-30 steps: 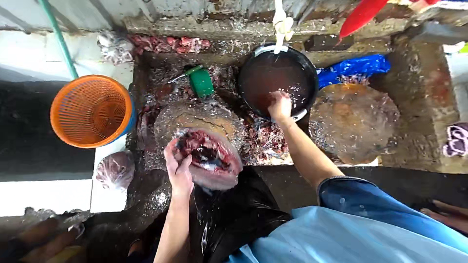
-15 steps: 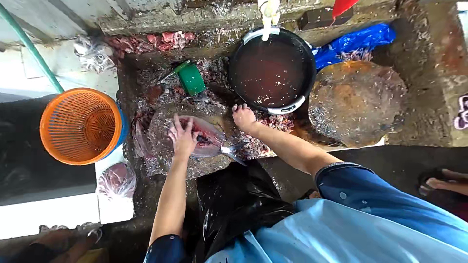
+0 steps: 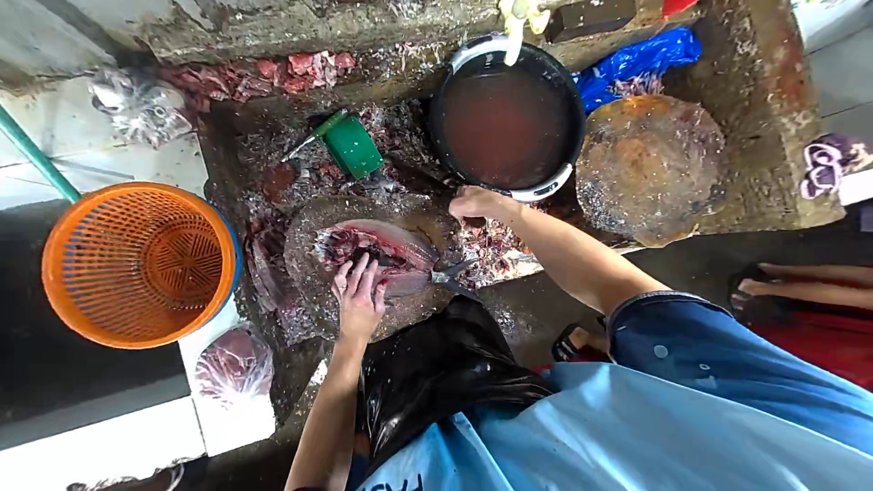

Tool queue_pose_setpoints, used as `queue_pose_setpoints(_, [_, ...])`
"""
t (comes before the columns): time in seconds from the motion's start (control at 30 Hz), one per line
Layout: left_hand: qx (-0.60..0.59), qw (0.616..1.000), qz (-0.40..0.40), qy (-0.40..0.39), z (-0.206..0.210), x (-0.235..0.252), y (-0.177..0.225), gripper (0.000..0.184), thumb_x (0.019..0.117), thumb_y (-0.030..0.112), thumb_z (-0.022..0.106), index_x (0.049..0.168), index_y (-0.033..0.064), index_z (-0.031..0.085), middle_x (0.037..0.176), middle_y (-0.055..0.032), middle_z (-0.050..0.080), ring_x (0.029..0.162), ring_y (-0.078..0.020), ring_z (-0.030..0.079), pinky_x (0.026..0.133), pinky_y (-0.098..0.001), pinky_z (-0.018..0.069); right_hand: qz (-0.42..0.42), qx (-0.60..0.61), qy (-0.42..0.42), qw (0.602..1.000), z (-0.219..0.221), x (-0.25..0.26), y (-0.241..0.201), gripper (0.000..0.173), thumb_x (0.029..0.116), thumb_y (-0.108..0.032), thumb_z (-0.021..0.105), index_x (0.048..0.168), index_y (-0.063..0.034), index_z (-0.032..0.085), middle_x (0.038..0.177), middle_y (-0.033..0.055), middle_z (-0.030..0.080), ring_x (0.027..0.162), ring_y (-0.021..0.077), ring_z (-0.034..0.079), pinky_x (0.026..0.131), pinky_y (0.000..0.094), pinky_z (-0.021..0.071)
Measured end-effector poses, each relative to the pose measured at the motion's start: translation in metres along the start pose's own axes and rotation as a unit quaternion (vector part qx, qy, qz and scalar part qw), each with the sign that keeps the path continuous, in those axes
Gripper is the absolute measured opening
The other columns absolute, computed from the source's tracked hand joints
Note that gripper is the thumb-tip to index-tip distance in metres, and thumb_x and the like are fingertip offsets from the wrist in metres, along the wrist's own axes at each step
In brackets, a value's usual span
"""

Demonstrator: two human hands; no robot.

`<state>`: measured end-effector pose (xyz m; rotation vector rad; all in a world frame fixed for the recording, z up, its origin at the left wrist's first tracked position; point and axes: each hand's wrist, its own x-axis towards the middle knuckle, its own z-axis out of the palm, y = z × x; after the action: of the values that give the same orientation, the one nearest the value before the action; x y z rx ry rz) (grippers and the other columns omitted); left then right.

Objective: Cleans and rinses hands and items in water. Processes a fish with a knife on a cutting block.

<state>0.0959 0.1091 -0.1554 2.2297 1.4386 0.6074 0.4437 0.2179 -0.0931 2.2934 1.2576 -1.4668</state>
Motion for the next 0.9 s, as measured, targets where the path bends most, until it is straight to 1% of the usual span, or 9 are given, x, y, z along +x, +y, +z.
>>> queue_pose_setpoints(0.1, [0.048,0.999,-0.018,-0.017,0.002,0.019,-0.013,0.05,0.1014,0.033,0.053,0.15,0.0193,0.055,0.159,0.0038,0.048,0.151,-0.0308,0.035,0.119,-0.0602,0.0273,-0.015,0.138,0.005,0.99,0.011,0.013,0.011,0.029,0.098,-0.031,0.051,0.1,-0.0051,0.064,0.071,0.0081,0.06,0.052,0.0169,0.053,0.048,0.0347,0.0465])
queue_pose_setpoints(0.17, [0.082,0.995,-0.025,-0.051,0.005,0.032,-0.018,0.058,0.101,0.033,0.053,0.157,0.0202,0.044,0.165,0.0046,0.038,0.154,-0.0312,0.028,0.118,-0.0604,0.0271,-0.065,0.102,0.051,0.991,0.015,0.002,0.014,0.062,0.1055,-0.061,0.038,0.106,-0.0068,0.068,0.076,0.0107,0.065,0.06,0.0224,0.061,0.059,0.0435,0.0539])
queue_pose_setpoints(0.23, [0.111,0.987,-0.043,-0.109,0.006,0.041,-0.022,0.064,0.1033,0.035,0.053,0.163,0.0241,0.033,0.17,0.0068,0.025,0.158,-0.0313,0.016,0.12,-0.0635,0.0213,-0.123,0.082,0.068,0.987,0.021,-0.014,0.017,0.057,0.1062,-0.054,0.046,0.122,-0.0041,0.066,0.092,0.0164,0.071,0.077,0.0292,0.071,0.077,0.0531,0.0596])
queue_pose_setpoints(0.3, [0.125,0.982,-0.048,-0.136,0.012,0.044,-0.028,0.063,0.1049,0.035,0.049,0.164,0.0268,0.03,0.171,0.0083,0.022,0.16,-0.0317,0.009,0.121,-0.0677,0.0147,-0.131,0.112,0.016,0.985,0.03,-0.029,0.019,0.044,0.104,-0.038,0.058,0.13,-0.0025,0.058,0.094,0.0138,0.073,0.073,0.0237,0.073,0.073,0.0448,0.0636])
queue_pose_setpoints(0.37, [0.136,0.979,-0.048,-0.145,0.016,0.045,-0.032,0.061,0.1065,0.037,0.044,0.164,0.0306,0.027,0.171,0.0111,0.02,0.16,-0.0306,0.007,0.121,-0.0693,0.0129,-0.126,0.115,0.005,0.985,0.039,-0.035,0.019,0.041,0.1031,-0.043,0.056,0.105,-0.0023,0.062,0.074,0.0105,0.066,0.056,0.0204,0.062,0.056,0.0395,0.0548])
queue_pose_setpoints(0.43, [0.137,0.978,-0.046,-0.152,0.017,0.047,-0.034,0.059,0.1067,0.037,0.041,0.164,0.0306,0.028,0.171,0.0114,0.022,0.16,-0.0309,0.007,0.121,-0.0702,0.0108,-0.138,-0.029,0.043,0.989,0.038,-0.042,0.013,0.065,0.1047,-0.061,0.04,0.09,-0.0034,0.065,0.076,0.015,0.063,0.07,0.031,0.065,0.066,0.054,0.0539])
queue_pose_setpoints(0.5, [0.135,0.977,-0.047,-0.158,0.017,0.049,-0.036,0.059,0.1064,0.038,0.041,0.164,0.0312,0.029,0.171,0.0124,0.022,0.16,-0.0304,0.007,0.121,-0.0695,0.0099,-0.15,-0.19,0.088,0.966,0.041,-0.044,0.009,0.066,0.1049,-0.06,0.032,0.089,-0.0057,0.067,0.082,0.0187,0.068,0.083,0.0392,0.071,0.071,0.0626,0.0546])
queue_pose_setpoints(0.6, [0.128,0.98,-0.039,-0.147,0.015,0.05,-0.036,0.056,0.1072,0.038,0.041,0.162,0.0293,0.034,0.169,0.0104,0.028,0.159,-0.0321,0.012,0.12,-0.0702,0.0129,-0.184,-0.312,0.123,0.924,0.045,-0.042,0.002,0.057,0.1049,-0.054,0.034,0.099,-0.0085,0.067,0.081,0.0186,0.069,0.08,0.0427,0.071,0.066,0.0624,0.0542])
queue_pose_setpoints(0.9, [0.134,0.981,-0.044,-0.131,0.016,0.05,-0.035,0.054,0.1077,0.04,0.038,0.161,0.0315,0.037,0.168,0.0142,0.029,0.159,-0.0289,0.013,0.12,-0.0685,0.0139,-0.212,-0.387,0.122,0.889,0.04,-0.03,-0.01,0.06,0.1055,-0.056,0.033,0.1,-0.0072,0.067,0.084,0.0196,0.069,0.084,0.043,0.071,0.069,0.0616,0.0549])
